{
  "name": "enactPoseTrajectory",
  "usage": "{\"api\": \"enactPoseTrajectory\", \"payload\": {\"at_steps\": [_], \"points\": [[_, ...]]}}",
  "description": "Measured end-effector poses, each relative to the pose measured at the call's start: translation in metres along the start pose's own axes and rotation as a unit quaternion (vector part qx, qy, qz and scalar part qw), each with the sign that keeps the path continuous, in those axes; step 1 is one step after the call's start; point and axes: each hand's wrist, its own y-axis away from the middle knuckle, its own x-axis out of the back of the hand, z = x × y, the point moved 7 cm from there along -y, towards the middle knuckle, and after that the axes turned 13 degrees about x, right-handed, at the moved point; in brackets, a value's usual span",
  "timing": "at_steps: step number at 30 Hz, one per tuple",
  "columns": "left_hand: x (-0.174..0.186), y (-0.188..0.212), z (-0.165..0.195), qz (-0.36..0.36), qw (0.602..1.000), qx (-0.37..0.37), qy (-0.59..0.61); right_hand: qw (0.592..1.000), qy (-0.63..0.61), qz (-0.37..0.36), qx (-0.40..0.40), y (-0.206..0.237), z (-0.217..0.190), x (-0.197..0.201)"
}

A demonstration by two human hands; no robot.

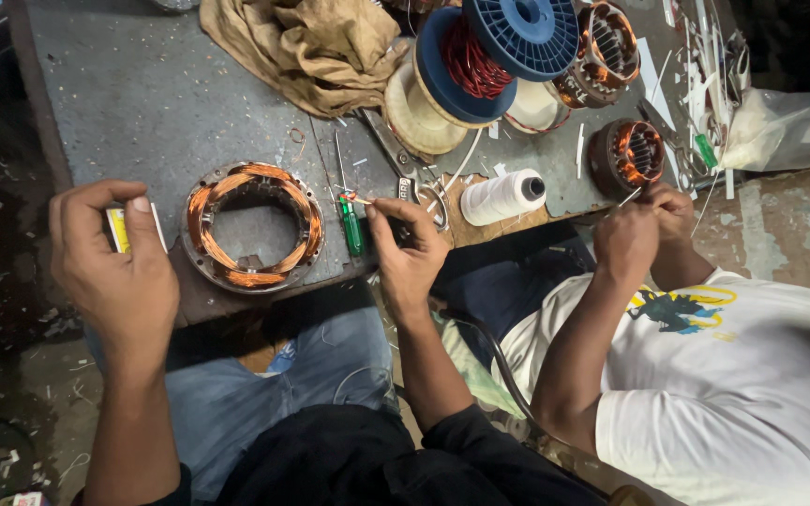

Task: The person prepares and secures copper windings on a motor stator. They ignite a match to burn the end of a white insulating sleeve, slide it onto the wire, and then use scissors to cut the sleeve to length. A coworker works on a separate stator nearby.

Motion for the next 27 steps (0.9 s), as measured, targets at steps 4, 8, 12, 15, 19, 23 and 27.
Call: {"api": "enactPoseTrajectory", "payload": {"at_steps": [4,8,12,15,19,23,27], "points": [[0.0001,0.0003,-0.0015,0.001,1.000,0.005,0.004,1.000,-0.022,0.005,-0.019,0.0010,0.0021,-0.0003],[0.0001,-0.0001,-0.0007,0.000,1.000,-0.001,-0.003,1.000,-0.009,0.002,-0.011,0.0004,0.0012,-0.0003],[0.0005,-0.0005,0.0002,0.001,1.000,0.000,0.000,1.000,0.004,-0.003,0.000,-0.0003,-0.0007,-0.0002],[0.0004,-0.0008,0.0002,0.001,1.000,0.011,0.009,1.000,0.015,-0.004,0.005,-0.0011,-0.0019,0.0000],[0.0002,-0.0011,0.0029,0.003,1.000,-0.004,0.005,1.000,0.014,0.002,0.002,-0.0016,-0.0013,-0.0002],[0.0000,-0.0012,0.0009,0.000,1.000,0.004,0.004,0.999,0.032,0.001,0.011,-0.0015,-0.0019,-0.0003],[-0.0003,-0.0002,0.0008,0.001,1.000,-0.004,-0.003,1.000,0.010,0.003,-0.005,-0.0003,0.0006,-0.0003]]}}
